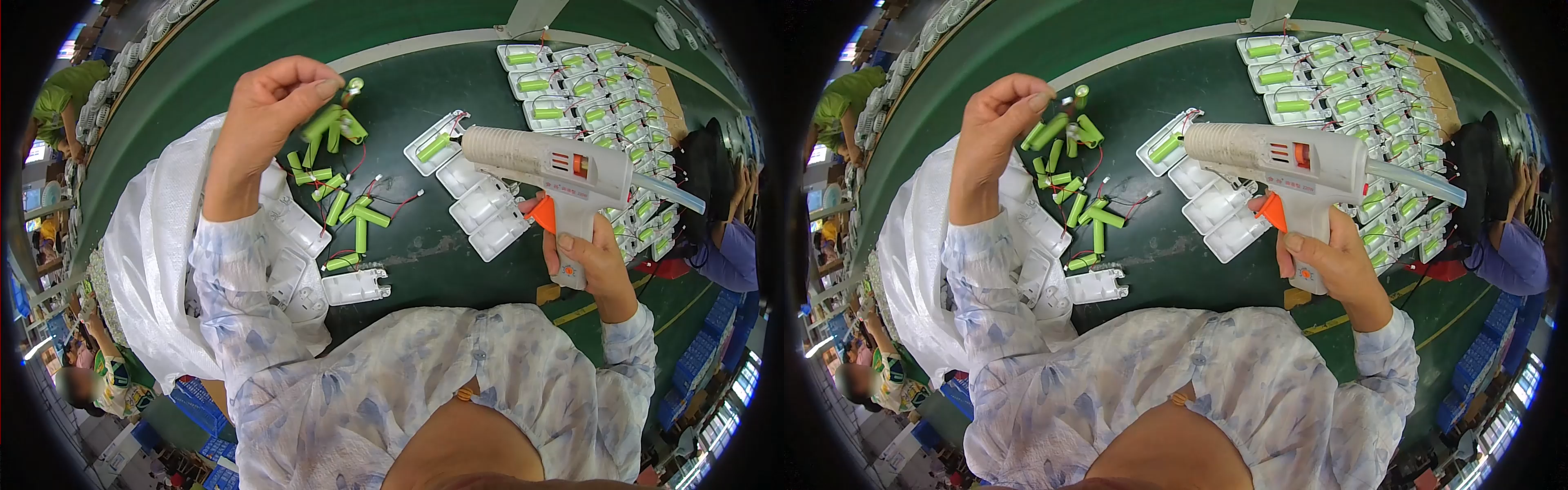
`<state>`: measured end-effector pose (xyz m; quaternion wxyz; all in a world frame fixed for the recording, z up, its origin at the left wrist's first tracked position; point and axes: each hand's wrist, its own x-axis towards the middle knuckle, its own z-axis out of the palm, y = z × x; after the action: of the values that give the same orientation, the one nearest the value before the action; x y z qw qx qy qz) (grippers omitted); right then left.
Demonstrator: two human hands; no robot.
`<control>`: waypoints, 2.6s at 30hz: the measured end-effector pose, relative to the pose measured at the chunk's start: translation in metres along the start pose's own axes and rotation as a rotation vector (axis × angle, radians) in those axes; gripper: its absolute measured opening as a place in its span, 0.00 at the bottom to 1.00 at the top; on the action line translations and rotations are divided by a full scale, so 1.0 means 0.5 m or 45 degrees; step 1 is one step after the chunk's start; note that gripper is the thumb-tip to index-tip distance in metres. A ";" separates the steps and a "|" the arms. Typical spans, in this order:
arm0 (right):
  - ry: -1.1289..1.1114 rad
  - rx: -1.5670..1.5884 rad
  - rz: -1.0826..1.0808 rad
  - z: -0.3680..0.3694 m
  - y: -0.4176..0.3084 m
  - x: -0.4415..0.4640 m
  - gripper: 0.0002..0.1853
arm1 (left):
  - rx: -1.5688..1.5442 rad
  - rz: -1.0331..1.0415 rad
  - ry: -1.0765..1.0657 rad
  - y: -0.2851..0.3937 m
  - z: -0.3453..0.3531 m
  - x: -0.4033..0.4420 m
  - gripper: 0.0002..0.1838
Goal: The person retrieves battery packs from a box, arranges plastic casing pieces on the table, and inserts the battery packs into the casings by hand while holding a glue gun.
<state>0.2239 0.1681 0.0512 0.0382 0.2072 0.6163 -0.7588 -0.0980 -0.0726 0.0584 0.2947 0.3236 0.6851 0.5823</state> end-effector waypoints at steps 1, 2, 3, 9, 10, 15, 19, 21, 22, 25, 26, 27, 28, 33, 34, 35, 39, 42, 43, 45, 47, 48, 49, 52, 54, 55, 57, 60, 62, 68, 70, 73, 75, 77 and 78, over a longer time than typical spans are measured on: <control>-0.003 -0.001 0.004 -0.001 0.000 -0.001 0.27 | -0.001 0.021 -0.004 -0.004 0.009 0.008 0.07; -0.006 -0.002 0.003 -0.002 0.001 -0.002 0.27 | 0.020 0.036 -0.003 -0.011 0.013 0.018 0.07; -0.005 0.000 0.004 -0.003 0.002 -0.003 0.27 | 0.089 0.050 0.040 -0.018 0.021 0.029 0.07; 0.039 0.033 -0.005 -0.001 -0.001 -0.010 0.27 | 0.748 0.127 0.178 -0.111 0.032 0.066 0.12; 0.039 0.021 0.002 -0.003 0.000 -0.011 0.27 | 0.931 0.257 0.332 -0.104 0.034 0.059 0.13; 0.017 -0.006 0.031 -0.011 0.005 -0.013 0.26 | 0.725 0.106 0.221 -0.094 0.030 0.023 0.10; 0.037 0.012 0.020 -0.004 0.003 -0.013 0.26 | 0.735 -0.061 0.080 -0.076 0.050 -0.008 0.09; 0.035 0.030 0.015 -0.004 0.005 -0.015 0.26 | 0.720 -0.109 0.130 -0.086 0.044 -0.013 0.09; 0.036 0.033 0.017 -0.003 0.005 -0.016 0.27 | 0.698 -0.134 0.123 -0.090 0.044 -0.014 0.09; 0.029 0.031 0.016 -0.003 0.001 -0.016 0.27 | 0.654 -0.198 0.111 -0.099 0.045 -0.015 0.10; 0.023 0.027 0.010 -0.003 0.001 -0.014 0.27 | 0.655 -0.212 0.111 -0.103 0.049 -0.012 0.11; 0.018 0.024 0.005 -0.002 0.001 -0.014 0.27 | 0.656 -0.226 0.111 -0.105 0.053 -0.010 0.11; 0.015 0.026 0.009 -0.002 0.001 -0.014 0.27 | 0.699 -0.263 0.082 -0.100 0.058 -0.009 0.12; 0.013 0.021 0.011 -0.002 -0.002 -0.016 0.27 | 0.797 -0.258 0.007 -0.101 0.070 -0.001 0.11; 0.016 0.025 0.011 -0.003 -0.001 -0.016 0.27 | 0.688 -0.257 0.020 -0.117 0.064 0.000 0.10; 0.019 0.030 0.010 -0.004 0.000 -0.016 0.27 | 0.579 -0.255 0.033 -0.140 0.052 0.002 0.10; 0.013 0.035 0.022 -0.006 0.000 -0.017 0.27 | -0.036 -0.459 0.136 -0.119 0.044 0.003 0.10; 0.019 0.026 0.021 -0.005 -0.001 -0.017 0.27 | -0.216 -0.567 0.171 -0.132 0.028 0.008 0.10; 0.022 0.028 0.019 -0.005 -0.001 -0.017 0.27 | -0.241 -0.594 0.196 -0.128 0.028 0.009 0.10; 0.028 0.030 0.012 -0.005 -0.001 -0.018 0.27 | -0.122 -0.546 0.146 -0.124 0.025 0.009 0.09; 0.031 0.037 0.007 -0.006 0.000 -0.020 0.27 | -0.046 -0.497 0.133 -0.119 0.029 0.008 0.09; 0.030 0.041 0.004 -0.006 0.000 -0.020 0.27 | -0.027 -0.472 0.145 -0.114 0.035 0.005 0.09; 0.031 0.036 0.002 -0.007 0.000 -0.020 0.27 | -0.009 -0.448 0.159 -0.111 0.039 0.003 0.09; 0.031 0.028 -0.004 -0.007 0.000 -0.021 0.27 | 0.284 -0.347 0.129 -0.141 0.028 -0.002 0.10; 0.033 0.032 -0.007 -0.005 -0.001 -0.022 0.27 | 0.386 -0.292 0.134 -0.140 0.025 -0.010 0.11; 0.032 0.031 -0.004 -0.004 -0.002 -0.023 0.27 | 0.437 -0.263 0.135 -0.136 0.026 -0.015 0.12; 0.034 0.031 0.006 -0.003 -0.005 -0.026 0.27 | 0.495 -0.238 0.108 -0.105 0.021 -0.035 0.11; 0.013 -0.006 0.042 -0.011 -0.005 -0.029 0.29 | 0.395 -0.216 0.053 -0.035 0.018 -0.071 0.11; 0.030 0.003 0.024 -0.009 -0.004 -0.030 0.30 | 0.158 -0.113 -0.021 -0.006 0.003 -0.078 0.10; 0.032 -0.010 0.019 -0.011 -0.007 -0.039 0.30 | 0.117 0.051 0.140 0.000 0.034 0.024 0.13; 0.053 -0.014 0.007 -0.009 -0.008 -0.042 0.30 | 0.248 0.066 0.058 -0.015 0.061 0.073 0.13; 0.077 -0.025 0.013 -0.010 -0.008 -0.047 0.30 | 0.461 0.046 -0.044 -0.069 0.090 0.140 0.14; 0.076 -0.020 0.040 -0.015 -0.007 -0.053 0.29 | 0.594 0.002 -0.123 -0.104 0.098 0.175 0.14; 0.062 -0.038 0.077 -0.026 -0.003 -0.059 0.27 | 0.644 0.064 -0.170 -0.127 0.103 0.190 0.14; 0.054 -0.048 0.096 -0.030 -0.003 -0.063 0.27 | 0.637 0.141 -0.185 -0.136 0.106 0.188 0.15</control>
<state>0.2559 0.1764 0.0615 0.0575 0.2456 0.6230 -0.7404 -0.1212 0.0259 -0.0193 0.2218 0.4643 0.7660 0.3852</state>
